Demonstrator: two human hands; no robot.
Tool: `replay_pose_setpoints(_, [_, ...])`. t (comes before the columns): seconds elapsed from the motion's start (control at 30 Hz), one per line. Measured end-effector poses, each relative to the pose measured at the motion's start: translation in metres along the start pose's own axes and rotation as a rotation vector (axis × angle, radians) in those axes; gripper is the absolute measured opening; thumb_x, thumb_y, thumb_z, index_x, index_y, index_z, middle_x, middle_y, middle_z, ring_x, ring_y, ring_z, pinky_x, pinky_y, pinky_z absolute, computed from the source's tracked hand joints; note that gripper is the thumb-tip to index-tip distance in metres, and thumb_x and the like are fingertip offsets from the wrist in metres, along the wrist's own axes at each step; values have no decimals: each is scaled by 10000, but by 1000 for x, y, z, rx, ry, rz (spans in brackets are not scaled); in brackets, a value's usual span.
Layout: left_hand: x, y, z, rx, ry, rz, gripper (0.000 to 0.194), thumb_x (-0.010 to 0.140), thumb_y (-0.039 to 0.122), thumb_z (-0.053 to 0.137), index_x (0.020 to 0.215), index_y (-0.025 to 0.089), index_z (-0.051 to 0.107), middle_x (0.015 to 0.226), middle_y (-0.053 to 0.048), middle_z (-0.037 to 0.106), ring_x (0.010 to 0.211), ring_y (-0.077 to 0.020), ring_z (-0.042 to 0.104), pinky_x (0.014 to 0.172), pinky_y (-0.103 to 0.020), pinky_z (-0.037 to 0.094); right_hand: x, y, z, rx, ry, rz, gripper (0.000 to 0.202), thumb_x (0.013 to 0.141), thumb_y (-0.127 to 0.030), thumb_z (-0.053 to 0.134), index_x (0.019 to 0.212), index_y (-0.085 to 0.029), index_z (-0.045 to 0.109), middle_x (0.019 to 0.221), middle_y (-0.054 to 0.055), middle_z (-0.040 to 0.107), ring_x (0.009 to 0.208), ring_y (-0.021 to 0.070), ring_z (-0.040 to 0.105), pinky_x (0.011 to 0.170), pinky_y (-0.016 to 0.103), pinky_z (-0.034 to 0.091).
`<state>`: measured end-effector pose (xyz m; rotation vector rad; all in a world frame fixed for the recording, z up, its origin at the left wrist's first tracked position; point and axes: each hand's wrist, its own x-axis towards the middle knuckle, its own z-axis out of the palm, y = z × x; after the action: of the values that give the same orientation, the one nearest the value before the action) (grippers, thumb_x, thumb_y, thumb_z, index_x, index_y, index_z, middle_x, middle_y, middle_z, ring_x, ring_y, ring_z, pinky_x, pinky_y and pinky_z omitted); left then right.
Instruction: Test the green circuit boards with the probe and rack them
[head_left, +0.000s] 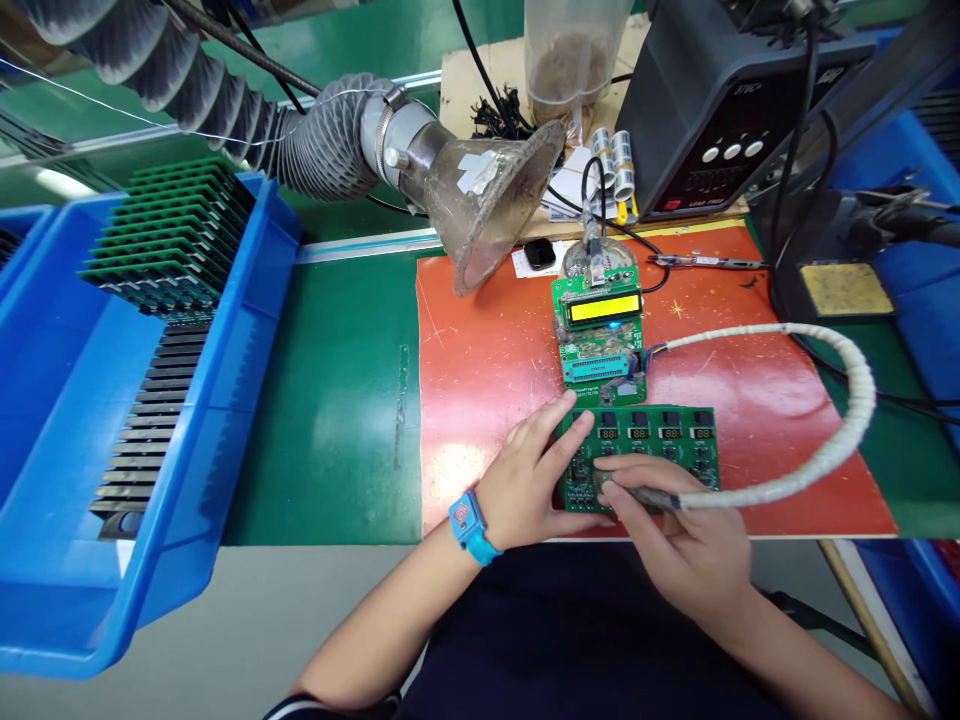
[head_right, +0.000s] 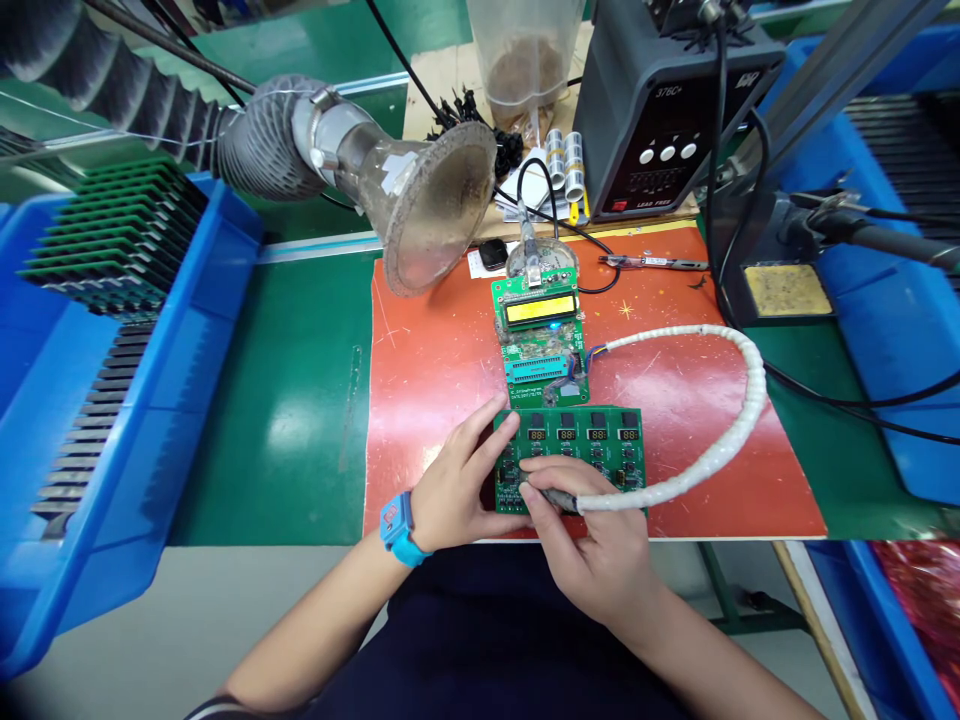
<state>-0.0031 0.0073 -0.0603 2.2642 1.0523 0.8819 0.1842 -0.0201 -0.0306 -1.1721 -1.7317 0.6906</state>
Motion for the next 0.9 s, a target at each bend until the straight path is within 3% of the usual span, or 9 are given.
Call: replay_pose_setpoints(0.9, [0,0,0,8,11,3,1011,820,539,714,1575,258,104,1588,-186,268,1443,-358,356,1107,-551,432,4,-3,1,-31,14,-42,141,894,-99,623,991,-201,614,936,65,720,881,205,722,749,323,638])
